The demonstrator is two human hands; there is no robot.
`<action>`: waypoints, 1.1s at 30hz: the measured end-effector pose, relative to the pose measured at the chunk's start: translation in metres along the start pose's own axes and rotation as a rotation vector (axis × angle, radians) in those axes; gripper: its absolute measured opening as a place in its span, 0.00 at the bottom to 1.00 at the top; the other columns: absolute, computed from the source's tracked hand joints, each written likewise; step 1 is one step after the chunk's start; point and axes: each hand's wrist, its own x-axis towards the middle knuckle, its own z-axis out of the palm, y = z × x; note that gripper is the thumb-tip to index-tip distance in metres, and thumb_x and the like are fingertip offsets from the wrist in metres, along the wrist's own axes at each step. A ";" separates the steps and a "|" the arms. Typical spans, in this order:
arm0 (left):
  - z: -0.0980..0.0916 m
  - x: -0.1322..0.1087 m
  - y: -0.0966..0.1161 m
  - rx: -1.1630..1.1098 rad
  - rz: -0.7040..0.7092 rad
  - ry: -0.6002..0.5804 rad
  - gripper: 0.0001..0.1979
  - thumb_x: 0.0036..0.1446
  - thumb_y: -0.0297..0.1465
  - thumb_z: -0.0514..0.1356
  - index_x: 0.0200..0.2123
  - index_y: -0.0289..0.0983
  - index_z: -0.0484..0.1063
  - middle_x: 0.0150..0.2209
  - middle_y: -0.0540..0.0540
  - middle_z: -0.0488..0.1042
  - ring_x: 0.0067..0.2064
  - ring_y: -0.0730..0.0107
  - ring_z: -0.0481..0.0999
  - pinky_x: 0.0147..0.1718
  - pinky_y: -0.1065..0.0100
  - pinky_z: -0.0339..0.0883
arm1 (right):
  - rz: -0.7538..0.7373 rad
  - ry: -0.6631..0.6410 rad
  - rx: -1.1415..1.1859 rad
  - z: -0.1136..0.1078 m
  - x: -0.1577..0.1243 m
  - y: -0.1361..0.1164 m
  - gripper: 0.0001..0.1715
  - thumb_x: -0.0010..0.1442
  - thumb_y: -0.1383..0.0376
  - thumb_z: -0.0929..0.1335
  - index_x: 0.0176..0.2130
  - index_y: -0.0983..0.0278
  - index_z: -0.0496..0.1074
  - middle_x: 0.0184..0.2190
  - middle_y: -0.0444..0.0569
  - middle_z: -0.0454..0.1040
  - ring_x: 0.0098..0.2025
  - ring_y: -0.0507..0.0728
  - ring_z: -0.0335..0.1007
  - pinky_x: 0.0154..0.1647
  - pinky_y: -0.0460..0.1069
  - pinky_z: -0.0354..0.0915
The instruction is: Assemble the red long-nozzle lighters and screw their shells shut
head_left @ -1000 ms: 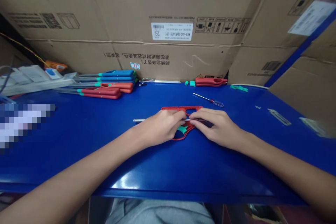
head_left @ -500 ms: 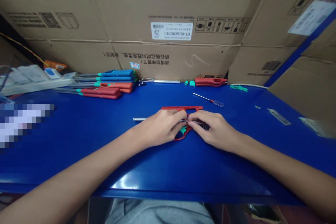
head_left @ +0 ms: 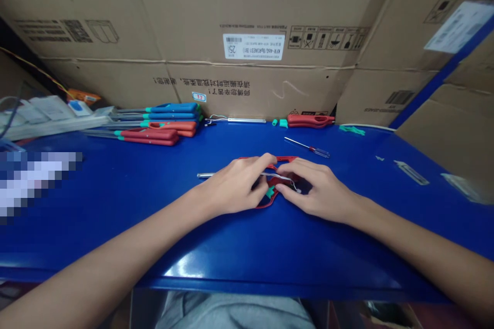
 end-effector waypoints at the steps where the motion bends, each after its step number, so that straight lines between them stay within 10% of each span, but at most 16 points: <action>1: -0.001 0.000 0.001 -0.007 -0.012 0.001 0.16 0.58 0.24 0.50 0.50 0.37 0.62 0.35 0.47 0.73 0.32 0.67 0.73 0.30 0.67 0.64 | -0.001 -0.003 -0.006 0.000 0.000 0.000 0.09 0.59 0.68 0.69 0.42 0.67 0.71 0.35 0.51 0.76 0.37 0.55 0.72 0.39 0.50 0.69; 13: 0.000 -0.003 -0.002 -0.045 -0.014 0.018 0.23 0.55 0.23 0.48 0.56 0.36 0.53 0.46 0.41 0.70 0.38 0.65 0.73 0.39 0.62 0.68 | 0.065 -0.190 -0.013 -0.008 0.003 -0.002 0.19 0.58 0.61 0.70 0.47 0.66 0.71 0.42 0.53 0.76 0.45 0.60 0.70 0.45 0.56 0.70; 33: 0.003 -0.002 -0.009 -0.115 -0.023 0.093 0.15 0.51 0.22 0.50 0.42 0.39 0.56 0.35 0.50 0.64 0.32 0.71 0.66 0.30 0.67 0.61 | 0.097 -0.320 -0.054 -0.012 0.006 0.001 0.12 0.62 0.61 0.67 0.44 0.65 0.73 0.38 0.52 0.76 0.42 0.59 0.68 0.45 0.56 0.66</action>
